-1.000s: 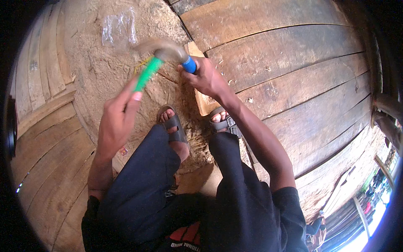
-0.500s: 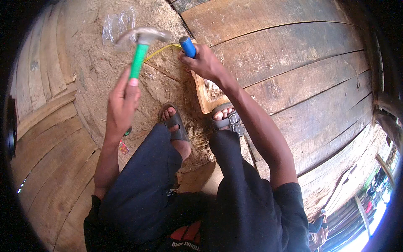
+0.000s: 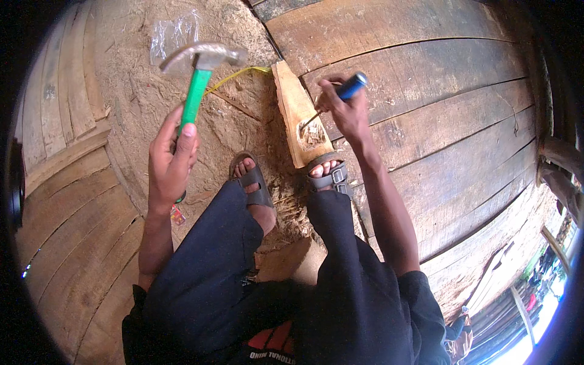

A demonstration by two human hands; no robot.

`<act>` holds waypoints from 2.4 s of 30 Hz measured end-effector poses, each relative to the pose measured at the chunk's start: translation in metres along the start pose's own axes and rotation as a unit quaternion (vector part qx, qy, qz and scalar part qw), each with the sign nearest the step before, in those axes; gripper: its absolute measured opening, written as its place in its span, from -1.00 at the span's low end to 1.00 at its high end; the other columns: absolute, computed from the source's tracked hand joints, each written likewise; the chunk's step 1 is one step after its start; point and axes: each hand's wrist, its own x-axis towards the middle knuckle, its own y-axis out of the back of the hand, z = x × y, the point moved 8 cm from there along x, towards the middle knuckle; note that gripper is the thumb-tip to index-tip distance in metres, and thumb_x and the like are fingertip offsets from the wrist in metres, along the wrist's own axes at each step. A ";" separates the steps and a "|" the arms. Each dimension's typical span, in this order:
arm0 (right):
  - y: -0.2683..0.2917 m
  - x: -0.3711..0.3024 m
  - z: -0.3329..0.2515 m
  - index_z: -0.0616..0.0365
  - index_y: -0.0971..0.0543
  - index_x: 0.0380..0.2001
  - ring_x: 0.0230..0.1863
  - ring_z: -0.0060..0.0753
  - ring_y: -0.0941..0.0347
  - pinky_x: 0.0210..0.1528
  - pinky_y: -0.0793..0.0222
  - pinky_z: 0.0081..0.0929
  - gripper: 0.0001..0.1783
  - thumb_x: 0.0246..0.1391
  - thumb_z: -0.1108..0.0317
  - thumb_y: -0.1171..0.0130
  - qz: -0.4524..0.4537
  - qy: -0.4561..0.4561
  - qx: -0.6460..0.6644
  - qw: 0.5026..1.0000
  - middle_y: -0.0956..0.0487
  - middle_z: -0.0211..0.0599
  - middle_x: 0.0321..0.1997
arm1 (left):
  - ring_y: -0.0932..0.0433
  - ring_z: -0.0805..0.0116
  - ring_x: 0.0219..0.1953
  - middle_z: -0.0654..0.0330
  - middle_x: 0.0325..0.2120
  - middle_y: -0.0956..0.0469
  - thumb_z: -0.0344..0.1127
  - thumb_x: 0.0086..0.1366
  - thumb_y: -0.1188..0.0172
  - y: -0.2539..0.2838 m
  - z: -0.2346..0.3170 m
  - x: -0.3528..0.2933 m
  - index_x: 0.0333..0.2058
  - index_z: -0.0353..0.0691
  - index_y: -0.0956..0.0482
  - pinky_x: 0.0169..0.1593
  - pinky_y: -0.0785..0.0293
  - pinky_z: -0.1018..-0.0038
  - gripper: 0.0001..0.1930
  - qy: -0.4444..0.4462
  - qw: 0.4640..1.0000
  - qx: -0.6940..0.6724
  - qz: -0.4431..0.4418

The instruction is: The person uses a chisel and hammer to carve a small wooden block placed on a wooden floor. They repeatedly strike the chisel to remove wood shavings, occasionally repositioning the block and clearing debris.

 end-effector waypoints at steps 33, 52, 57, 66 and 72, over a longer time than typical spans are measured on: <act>-0.003 -0.023 -0.017 0.29 -0.54 -0.28 -0.35 -0.54 -0.56 -0.28 -0.46 -0.56 -0.71 0.22 0.23 -0.24 0.023 0.037 -0.013 0.999 -0.57 -0.37 -0.44 | -0.42 0.49 -0.35 0.17 -0.45 -0.48 0.05 0.39 -0.10 -0.003 -0.012 -0.003 0.12 -0.44 -0.40 -0.28 -0.39 0.46 -0.38 0.050 0.998 0.019 -0.042; -0.003 -0.026 -0.009 0.22 -0.68 -0.36 -0.49 -0.65 -0.43 -0.39 -0.36 -0.58 -0.64 0.11 0.08 -0.35 0.063 0.000 -0.039 0.997 -0.66 -0.42 -0.51 | -0.48 0.45 -0.43 0.04 -0.38 -0.57 -0.13 0.43 -0.05 -0.013 0.033 0.013 0.14 -0.43 -0.42 -0.33 -0.43 0.44 -0.51 -0.024 0.995 0.079 -0.057; -0.019 -0.021 -0.013 0.20 -0.67 -0.41 -0.52 -0.73 -0.36 -0.42 -0.29 -0.60 -0.71 0.16 0.15 -0.30 0.039 0.024 -0.021 0.999 -0.63 -0.49 -0.56 | -0.36 0.53 -0.52 0.18 -0.45 -0.52 -0.26 0.46 -0.01 -0.030 0.123 0.031 0.14 -0.37 -0.46 -0.46 -0.30 0.51 -0.61 -0.245 0.956 0.159 -0.039; -0.014 -0.009 -0.009 0.24 -0.64 -0.38 -0.48 -0.65 -0.47 -0.38 -0.37 -0.57 -0.68 0.16 0.15 -0.29 0.035 0.001 -0.010 0.999 -0.62 -0.40 -0.55 | -0.38 0.48 -0.64 0.15 -0.55 -0.56 -0.29 0.43 -0.02 -0.059 0.137 0.040 0.16 -0.28 -0.47 -0.57 -0.31 0.43 -0.62 -0.324 0.916 0.224 -0.079; -0.020 -0.005 -0.005 0.36 -0.58 -0.30 -0.39 -0.49 -0.58 -0.14 -0.61 -0.40 -0.74 0.23 0.31 -0.21 0.005 -0.036 -0.021 0.999 -0.60 -0.27 -0.45 | -0.38 0.51 -0.66 0.14 -0.55 -0.58 -0.20 0.47 0.02 -0.079 0.107 0.063 0.17 -0.26 -0.46 -0.59 -0.32 0.47 -0.60 -0.219 0.914 0.300 -0.163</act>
